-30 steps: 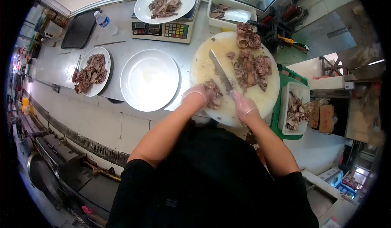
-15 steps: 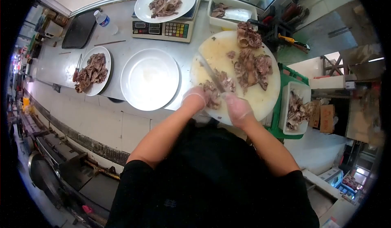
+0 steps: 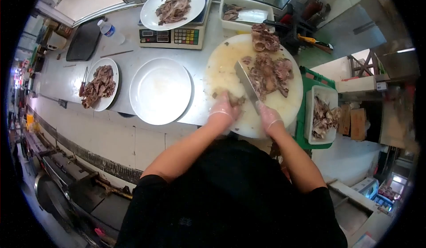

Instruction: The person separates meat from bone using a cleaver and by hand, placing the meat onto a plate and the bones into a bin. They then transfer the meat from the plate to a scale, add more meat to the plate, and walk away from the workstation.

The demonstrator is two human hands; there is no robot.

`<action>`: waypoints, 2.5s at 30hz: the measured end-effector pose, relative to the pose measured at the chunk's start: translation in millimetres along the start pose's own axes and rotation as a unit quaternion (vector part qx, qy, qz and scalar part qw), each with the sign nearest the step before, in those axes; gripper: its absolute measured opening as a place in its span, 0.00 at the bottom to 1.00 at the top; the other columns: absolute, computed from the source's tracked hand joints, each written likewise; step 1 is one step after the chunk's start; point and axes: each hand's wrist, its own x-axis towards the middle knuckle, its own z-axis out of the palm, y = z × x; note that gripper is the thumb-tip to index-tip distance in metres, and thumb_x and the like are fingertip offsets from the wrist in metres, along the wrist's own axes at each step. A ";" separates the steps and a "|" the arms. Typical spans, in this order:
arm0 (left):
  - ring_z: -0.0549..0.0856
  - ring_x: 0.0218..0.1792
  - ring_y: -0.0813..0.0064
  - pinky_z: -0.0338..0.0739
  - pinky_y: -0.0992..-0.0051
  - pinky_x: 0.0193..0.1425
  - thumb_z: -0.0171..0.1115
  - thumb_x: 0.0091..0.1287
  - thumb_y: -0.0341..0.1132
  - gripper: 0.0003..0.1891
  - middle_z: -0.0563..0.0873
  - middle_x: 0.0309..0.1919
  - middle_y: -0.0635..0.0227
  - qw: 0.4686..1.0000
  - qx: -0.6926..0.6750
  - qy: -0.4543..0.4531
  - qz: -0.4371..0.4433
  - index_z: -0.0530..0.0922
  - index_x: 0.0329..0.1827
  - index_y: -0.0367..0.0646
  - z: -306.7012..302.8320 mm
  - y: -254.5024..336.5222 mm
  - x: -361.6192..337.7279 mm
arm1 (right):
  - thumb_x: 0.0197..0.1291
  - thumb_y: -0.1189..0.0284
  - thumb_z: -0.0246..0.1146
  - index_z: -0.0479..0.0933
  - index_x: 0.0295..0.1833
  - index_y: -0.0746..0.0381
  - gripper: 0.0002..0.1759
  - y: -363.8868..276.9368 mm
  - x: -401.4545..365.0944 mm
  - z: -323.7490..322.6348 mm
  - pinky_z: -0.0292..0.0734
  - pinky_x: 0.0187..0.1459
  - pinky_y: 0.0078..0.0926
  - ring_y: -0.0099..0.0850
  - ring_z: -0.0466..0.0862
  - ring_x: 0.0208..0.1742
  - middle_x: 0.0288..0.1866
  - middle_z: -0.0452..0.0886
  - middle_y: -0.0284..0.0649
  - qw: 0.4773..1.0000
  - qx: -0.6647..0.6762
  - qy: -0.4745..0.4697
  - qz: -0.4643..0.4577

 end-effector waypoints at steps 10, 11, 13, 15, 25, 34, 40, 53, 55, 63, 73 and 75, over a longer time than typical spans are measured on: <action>0.81 0.57 0.50 0.75 0.61 0.64 0.76 0.56 0.44 0.30 0.81 0.54 0.46 0.993 -0.102 0.038 0.037 0.76 0.57 0.35 15.1 -5.2 13.3 | 0.76 0.53 0.45 0.73 0.67 0.62 0.28 -48.4 -35.1 -25.8 0.72 0.64 0.38 0.55 0.79 0.59 0.62 0.78 0.57 0.985 0.130 0.066 -0.092; 0.81 0.57 0.50 0.75 0.61 0.64 0.76 0.56 0.44 0.30 0.81 0.54 0.46 0.993 -0.102 0.038 0.037 0.76 0.57 0.35 15.1 -4.2 13.0 | 0.76 0.56 0.45 0.72 0.67 0.64 0.27 -54.5 -37.8 -27.4 0.72 0.65 0.39 0.55 0.79 0.59 0.63 0.78 0.57 0.978 0.176 0.072 -0.084; 0.82 0.54 0.50 0.76 0.60 0.62 0.75 0.57 0.45 0.27 0.84 0.49 0.48 0.993 -0.063 0.074 0.059 0.78 0.54 0.36 14.9 -1.9 11.5 | 0.76 0.57 0.45 0.72 0.66 0.65 0.27 -39.2 -17.4 -8.0 0.72 0.64 0.41 0.55 0.79 0.59 0.63 0.78 0.57 0.981 0.140 0.077 -0.109; 0.83 0.54 0.50 0.76 0.59 0.61 0.73 0.58 0.45 0.27 0.84 0.49 0.48 0.995 -0.041 0.072 0.059 0.77 0.54 0.37 11.7 1.6 7.1 | 0.76 0.58 0.45 0.72 0.65 0.66 0.26 -28.2 -1.8 5.2 0.73 0.64 0.42 0.55 0.79 0.59 0.63 0.78 0.57 0.982 0.105 0.084 -0.132; 0.82 0.57 0.52 0.76 0.60 0.63 0.68 0.63 0.41 0.26 0.83 0.54 0.50 0.997 -0.013 0.056 0.058 0.75 0.61 0.38 9.5 -8.0 2.8 | 0.73 0.40 0.37 0.77 0.62 0.60 0.38 17.6 18.8 15.8 0.69 0.62 0.46 0.59 0.76 0.60 0.57 0.79 0.62 0.999 0.047 -0.022 0.000; 0.81 0.53 0.54 0.77 0.61 0.60 0.67 0.60 0.38 0.21 0.82 0.49 0.53 0.958 0.201 -0.032 0.200 0.80 0.57 0.45 8.4 -0.1 9.6 | 0.72 0.39 0.40 0.73 0.68 0.57 0.38 -41.2 -13.4 -24.8 0.74 0.57 0.45 0.59 0.80 0.55 0.51 0.81 0.62 0.994 0.062 0.029 -0.079; 0.80 0.51 0.50 0.77 0.58 0.57 0.68 0.56 0.36 0.20 0.81 0.46 0.52 0.971 0.088 0.035 0.219 0.82 0.54 0.45 20.7 -27.8 5.7 | 0.74 0.43 0.39 0.73 0.67 0.58 0.35 -16.3 13.3 6.2 0.74 0.57 0.47 0.58 0.80 0.53 0.51 0.82 0.61 0.992 0.031 0.018 -0.120; 0.81 0.49 0.51 0.77 0.59 0.56 0.67 0.57 0.32 0.13 0.84 0.42 0.55 0.939 0.026 0.146 0.311 0.85 0.46 0.46 37.6 -46.5 2.0 | 0.74 0.63 0.43 0.72 0.64 0.61 0.22 -13.6 17.5 -3.5 0.76 0.56 0.46 0.57 0.80 0.54 0.53 0.81 0.59 0.956 -0.143 -0.034 -0.253; 0.81 0.47 0.50 0.78 0.59 0.54 0.69 0.56 0.32 0.12 0.83 0.42 0.55 0.930 -0.018 0.178 0.320 0.86 0.44 0.47 38.1 -51.4 2.7 | 0.73 0.66 0.44 0.72 0.65 0.60 0.21 -43.6 11.7 -22.3 0.77 0.56 0.45 0.56 0.81 0.53 0.53 0.81 0.58 0.974 -0.156 -0.077 -0.145; 0.83 0.45 0.52 0.80 0.61 0.52 0.71 0.57 0.32 0.12 0.82 0.44 0.55 0.956 -0.066 0.147 0.243 0.87 0.45 0.50 32.7 -48.0 -11.6 | 0.78 0.59 0.38 0.74 0.61 0.60 0.24 -36.2 -27.5 -19.9 0.75 0.57 0.46 0.58 0.80 0.54 0.54 0.81 0.58 0.980 0.021 0.008 -0.198; 0.81 0.44 0.52 0.78 0.61 0.51 0.69 0.60 0.32 0.11 0.80 0.42 0.53 0.962 -0.108 0.128 0.217 0.85 0.46 0.46 24.4 -41.4 -28.0 | 0.65 0.78 0.51 0.70 0.65 0.58 0.22 -39.1 -36.1 -19.3 0.78 0.53 0.46 0.55 0.82 0.52 0.52 0.81 0.56 0.977 -0.081 0.011 -0.196; 0.81 0.44 0.52 0.79 0.61 0.49 0.69 0.60 0.33 0.12 0.80 0.43 0.53 0.959 -0.137 0.150 0.197 0.83 0.46 0.44 34.3 -47.5 -27.9 | 0.62 0.80 0.52 0.69 0.66 0.58 0.25 -36.9 -41.6 -10.9 0.79 0.52 0.47 0.55 0.82 0.51 0.52 0.82 0.56 0.972 -0.046 0.036 -0.230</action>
